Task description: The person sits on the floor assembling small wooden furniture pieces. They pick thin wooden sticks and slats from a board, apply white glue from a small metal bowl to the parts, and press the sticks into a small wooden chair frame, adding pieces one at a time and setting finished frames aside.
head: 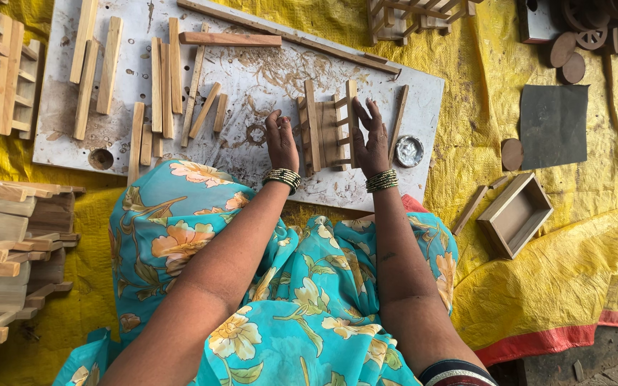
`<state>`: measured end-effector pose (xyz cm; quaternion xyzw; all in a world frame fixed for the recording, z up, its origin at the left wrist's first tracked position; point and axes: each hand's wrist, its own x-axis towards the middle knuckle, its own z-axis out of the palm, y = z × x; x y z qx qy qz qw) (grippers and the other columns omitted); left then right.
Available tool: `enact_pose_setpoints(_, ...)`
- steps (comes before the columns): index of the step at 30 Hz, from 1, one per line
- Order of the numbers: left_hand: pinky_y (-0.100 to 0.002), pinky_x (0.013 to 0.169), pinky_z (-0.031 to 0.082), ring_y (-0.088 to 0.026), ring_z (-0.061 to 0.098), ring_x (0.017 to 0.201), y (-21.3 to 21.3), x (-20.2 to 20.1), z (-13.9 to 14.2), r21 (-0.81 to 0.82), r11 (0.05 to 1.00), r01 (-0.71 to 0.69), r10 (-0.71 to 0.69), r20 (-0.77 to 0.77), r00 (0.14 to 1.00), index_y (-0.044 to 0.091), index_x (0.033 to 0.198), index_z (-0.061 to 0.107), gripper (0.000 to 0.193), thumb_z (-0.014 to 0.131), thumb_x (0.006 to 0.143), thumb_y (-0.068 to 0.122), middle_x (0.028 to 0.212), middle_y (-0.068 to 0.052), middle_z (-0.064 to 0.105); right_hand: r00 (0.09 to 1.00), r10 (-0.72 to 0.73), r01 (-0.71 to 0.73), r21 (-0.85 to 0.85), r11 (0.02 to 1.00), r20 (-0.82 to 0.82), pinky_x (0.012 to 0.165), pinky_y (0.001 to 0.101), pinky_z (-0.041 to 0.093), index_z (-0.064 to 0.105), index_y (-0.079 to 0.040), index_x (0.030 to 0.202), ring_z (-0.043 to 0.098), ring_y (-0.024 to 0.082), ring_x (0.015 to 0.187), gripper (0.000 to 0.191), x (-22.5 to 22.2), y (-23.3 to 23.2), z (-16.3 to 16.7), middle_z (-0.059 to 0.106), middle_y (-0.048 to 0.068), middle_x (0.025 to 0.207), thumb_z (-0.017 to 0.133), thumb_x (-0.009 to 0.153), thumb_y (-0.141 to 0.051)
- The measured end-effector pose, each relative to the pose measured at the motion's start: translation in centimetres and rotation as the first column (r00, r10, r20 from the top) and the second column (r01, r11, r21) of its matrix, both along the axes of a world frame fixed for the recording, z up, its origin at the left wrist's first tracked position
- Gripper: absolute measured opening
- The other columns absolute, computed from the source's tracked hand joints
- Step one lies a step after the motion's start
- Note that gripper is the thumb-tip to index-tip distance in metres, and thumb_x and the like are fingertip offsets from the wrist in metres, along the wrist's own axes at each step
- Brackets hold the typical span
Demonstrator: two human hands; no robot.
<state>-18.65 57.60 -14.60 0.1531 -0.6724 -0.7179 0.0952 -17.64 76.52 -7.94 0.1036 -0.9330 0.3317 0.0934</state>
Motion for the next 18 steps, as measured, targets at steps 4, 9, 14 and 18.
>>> enact_pose_setpoints(4,-0.041,0.100,0.049,-0.025,0.061,0.114,-0.09,0.10,0.02,0.017,1.000,0.008,-0.009,0.006,1.000,0.007,0.141,0.047,0.051,0.039,0.110,0.046,0.124,-0.014,0.060,0.998,-0.038,0.037,0.018,0.999,0.044,0.128,0.0554,0.019,0.028,-0.015,0.160,0.027,0.032,0.159,0.058,0.04,-0.05,0.07,0.051,0.001,0.161,0.055,0.108,-0.017)
enact_pose_setpoints(9,-0.041,0.101,0.049,-0.025,0.061,0.114,-0.19,0.08,-0.01,0.027,1.000,-0.005,0.006,-0.010,1.000,0.006,0.141,0.048,0.051,0.039,0.110,0.046,0.124,-0.014,0.061,0.997,-0.042,0.042,0.010,0.999,0.067,0.127,0.0590,0.018,0.026,-0.017,0.160,0.026,0.031,0.160,0.058,-0.08,-0.22,0.06,0.049,-0.001,0.162,0.052,0.109,-0.021)
enact_pose_setpoints(14,-0.040,0.101,0.050,-0.024,0.062,0.113,-0.33,0.05,0.02,0.043,0.999,-0.013,0.014,-0.027,1.000,0.005,0.140,0.048,0.050,0.041,0.111,0.045,0.122,-0.014,0.062,0.994,-0.058,0.056,0.021,0.998,0.090,0.126,0.0614,0.016,0.025,-0.017,0.160,0.026,0.030,0.160,0.059,-0.03,-0.38,0.15,0.049,-0.003,0.162,0.052,0.108,-0.022)
enact_pose_setpoints(18,-0.039,0.100,0.049,-0.023,0.062,0.112,-0.34,-0.02,0.08,0.014,1.000,-0.015,0.015,-0.020,1.000,0.004,0.139,0.049,0.048,0.042,0.110,0.043,0.121,-0.013,0.063,0.993,-0.075,0.072,0.028,0.997,0.091,0.126,0.0625,0.015,0.026,-0.019,0.161,0.025,0.029,0.160,0.059,0.04,-0.55,0.18,0.049,-0.004,0.162,0.052,0.108,-0.022)
